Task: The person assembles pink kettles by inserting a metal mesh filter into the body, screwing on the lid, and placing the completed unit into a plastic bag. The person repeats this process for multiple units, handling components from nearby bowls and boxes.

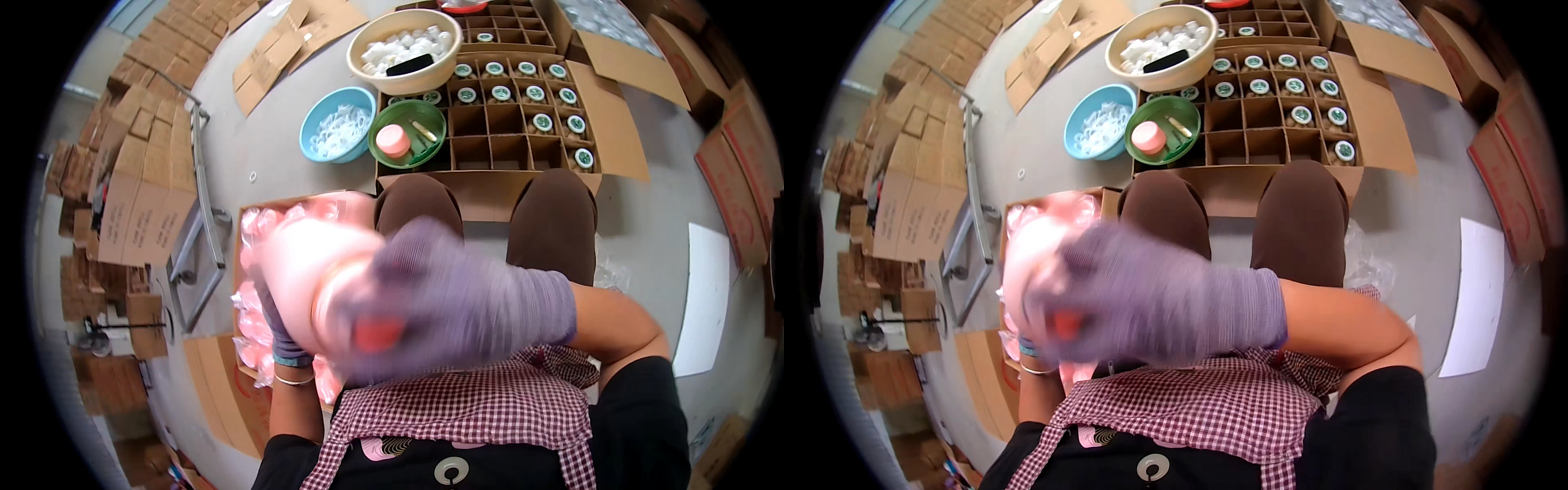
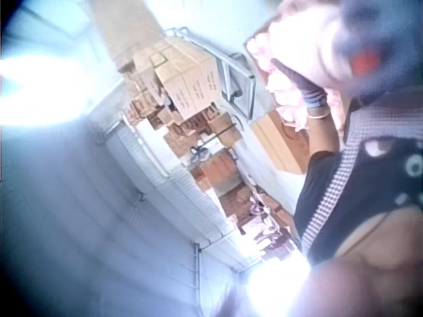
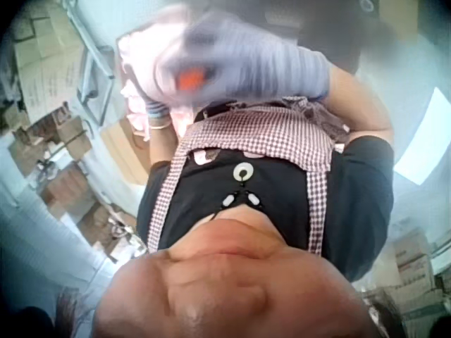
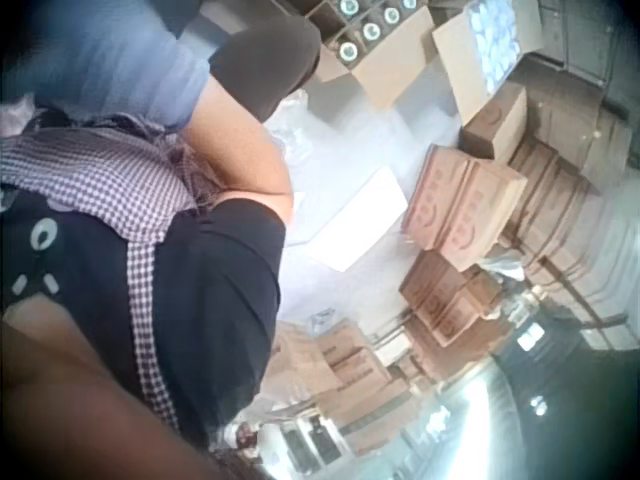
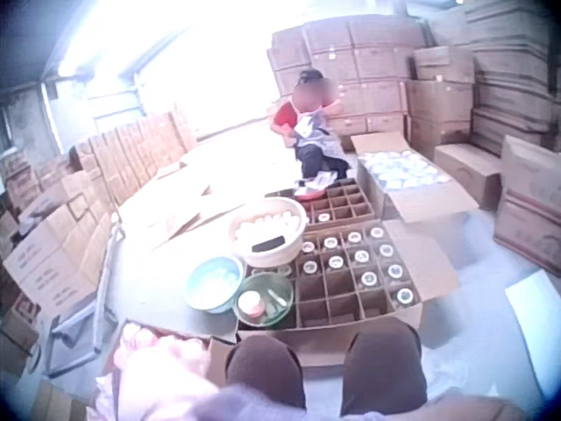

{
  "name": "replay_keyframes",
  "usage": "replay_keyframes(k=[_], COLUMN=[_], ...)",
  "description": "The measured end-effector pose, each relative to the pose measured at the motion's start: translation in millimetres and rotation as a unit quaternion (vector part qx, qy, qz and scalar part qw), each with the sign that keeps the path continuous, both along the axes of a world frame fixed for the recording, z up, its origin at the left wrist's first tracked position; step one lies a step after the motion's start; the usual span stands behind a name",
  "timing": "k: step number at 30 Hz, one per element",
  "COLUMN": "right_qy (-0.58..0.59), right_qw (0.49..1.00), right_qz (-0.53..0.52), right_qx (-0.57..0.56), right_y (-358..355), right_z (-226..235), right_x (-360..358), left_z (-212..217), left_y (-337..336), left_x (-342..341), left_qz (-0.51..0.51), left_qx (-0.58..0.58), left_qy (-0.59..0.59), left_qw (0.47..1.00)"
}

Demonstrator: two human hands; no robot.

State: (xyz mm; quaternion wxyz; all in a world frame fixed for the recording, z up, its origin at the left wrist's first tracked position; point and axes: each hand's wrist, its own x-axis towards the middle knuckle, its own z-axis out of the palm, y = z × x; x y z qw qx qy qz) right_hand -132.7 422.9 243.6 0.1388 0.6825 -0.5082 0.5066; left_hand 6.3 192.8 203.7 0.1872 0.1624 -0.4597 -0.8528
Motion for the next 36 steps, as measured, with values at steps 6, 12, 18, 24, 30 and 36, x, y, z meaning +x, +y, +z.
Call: replay_keyframes(k=[6,12,18,24,30,36], right_qy=[-0.268,-0.345,-0.149,-0.368,0.040,-0.226], right_qw=[0.960,0.885,0.974,0.874,0.934,0.867], right_qz=[0.042,-0.094,-0.170,-0.289,-0.325,-0.436], right_qx=[0.063,0.297,0.024,0.134,0.144,0.091], right_y=[34,52,49,65,108,169], right_z=[1,-11,-27,-64,-94,-142], right_x=[-2,-38,-74,-140,-186,-207], left_z=[-29,-36,-25,-111,-174,-231], left_y=[-26,-26,-2,-42,-83,-105], left_x=[39,1,-100,-188,-350,-407], left_qz=[-0.021,0.155,0.060,0.065,-0.051,0.121], left_qx=[-0.107,-0.494,-0.141,-0.391,0.039,-0.757], left_qy=[-0.046,-0.098,-0.019,-0.027,-0.130,-0.034], left_qw=[0.993,0.850,0.988,0.918,0.989,0.641])
